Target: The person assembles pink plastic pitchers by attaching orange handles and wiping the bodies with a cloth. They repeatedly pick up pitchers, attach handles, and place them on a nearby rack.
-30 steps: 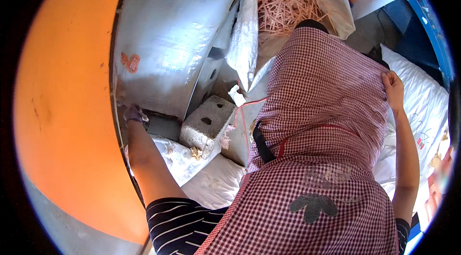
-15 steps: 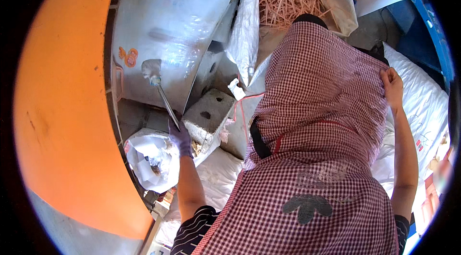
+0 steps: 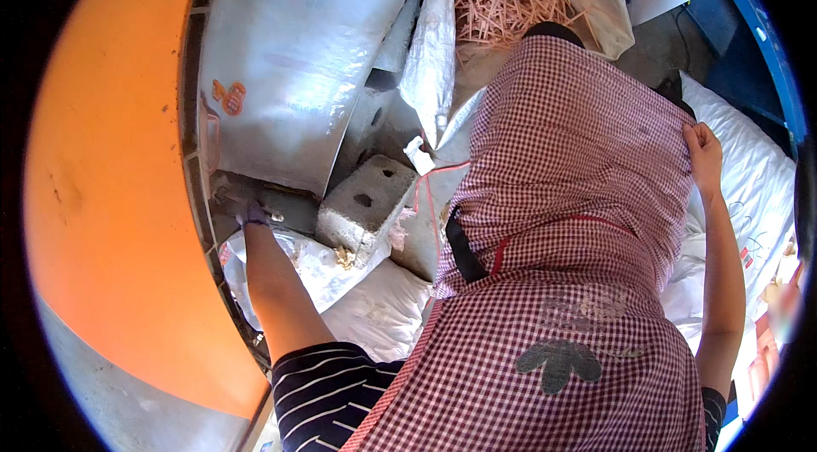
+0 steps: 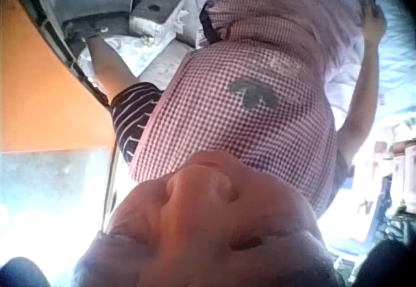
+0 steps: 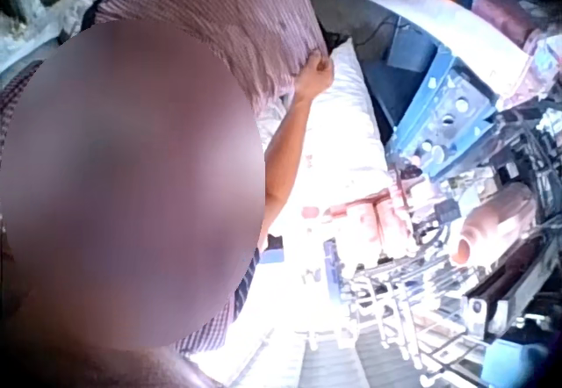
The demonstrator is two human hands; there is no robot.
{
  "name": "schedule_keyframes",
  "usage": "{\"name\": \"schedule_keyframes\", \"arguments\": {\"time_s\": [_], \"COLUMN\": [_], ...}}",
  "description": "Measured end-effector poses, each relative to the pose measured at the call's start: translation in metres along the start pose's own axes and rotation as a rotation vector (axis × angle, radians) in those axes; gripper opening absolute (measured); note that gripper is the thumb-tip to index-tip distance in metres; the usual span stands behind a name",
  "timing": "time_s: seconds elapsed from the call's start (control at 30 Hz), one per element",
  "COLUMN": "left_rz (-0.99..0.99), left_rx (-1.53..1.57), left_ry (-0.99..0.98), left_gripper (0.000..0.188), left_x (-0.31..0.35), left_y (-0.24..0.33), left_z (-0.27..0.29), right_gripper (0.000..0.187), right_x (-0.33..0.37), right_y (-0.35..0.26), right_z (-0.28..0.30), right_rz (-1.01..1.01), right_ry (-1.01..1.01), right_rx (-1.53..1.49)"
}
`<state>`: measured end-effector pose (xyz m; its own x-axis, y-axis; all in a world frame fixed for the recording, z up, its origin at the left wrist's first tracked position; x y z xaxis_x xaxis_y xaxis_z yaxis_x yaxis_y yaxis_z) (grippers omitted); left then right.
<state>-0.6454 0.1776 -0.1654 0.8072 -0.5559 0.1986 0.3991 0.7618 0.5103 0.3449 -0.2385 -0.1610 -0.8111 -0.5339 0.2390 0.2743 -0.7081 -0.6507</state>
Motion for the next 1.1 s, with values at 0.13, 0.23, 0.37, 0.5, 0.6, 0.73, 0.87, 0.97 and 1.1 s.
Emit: {"name": "schedule_keyframes", "arguments": {"time_s": [0.13,0.23,0.37,0.5,0.6,0.73,0.87,0.97,1.1], "left_rz": [0.007,-0.197,-0.753,-0.859,-0.560,-0.217,-0.025,0.018,-0.275], "left_rx": [-0.223,-0.376,-0.336,-0.324,-0.206,-0.225,0.305,-0.102,-0.580], "left_ry": [0.164,0.389,-0.084,-0.145,-0.185,-0.037,-0.480,-0.478,-0.311], "left_gripper": [0.020,0.031,0.050,0.052,0.047,0.036,0.028,0.022,0.032], "left_x": [0.009,0.096,0.182,0.247,0.222,0.178,0.127,0.146,0.171], "left_y": [0.038,0.082,0.090,0.037,-0.052,-0.106,-0.114,-0.116,-0.057], "left_z": [-0.013,-0.030,-0.063,-0.066,-0.037,0.014,0.014,-0.011,-0.031], "right_gripper": [0.033,0.034,0.034,0.034,0.034,0.035,0.035,0.034,0.033], "right_x": [0.010,0.013,0.005,-0.004,-0.002,0.002,-0.001,0.002,0.011], "right_y": [0.000,-0.008,-0.020,-0.017,-0.022,-0.007,-0.001,-0.005,-0.004], "right_z": [-0.001,0.000,-0.004,-0.006,-0.006,-0.004,-0.007,-0.002,0.004], "right_rz": [-0.024,-0.039,0.012,0.017,0.029,0.007,-0.009,-0.007,-0.035], "right_ry": [0.042,0.063,0.014,-0.031,-0.006,0.041,0.034,0.036,0.066], "right_rx": [-0.055,-0.047,0.015,0.005,0.043,-0.057,-0.087,-0.060,-0.062]}}
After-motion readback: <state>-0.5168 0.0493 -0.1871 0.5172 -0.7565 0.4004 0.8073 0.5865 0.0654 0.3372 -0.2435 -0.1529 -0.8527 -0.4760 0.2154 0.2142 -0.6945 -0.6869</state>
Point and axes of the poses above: each hand's wrist, its own x-axis away from the middle knuckle, its own z-axis out of the back of the hand, y = z × x, the point moved 6 cm from there along -x, towards the middle knuckle, and after that the axes turned 11 degrees about y, right-handed, at the moved point
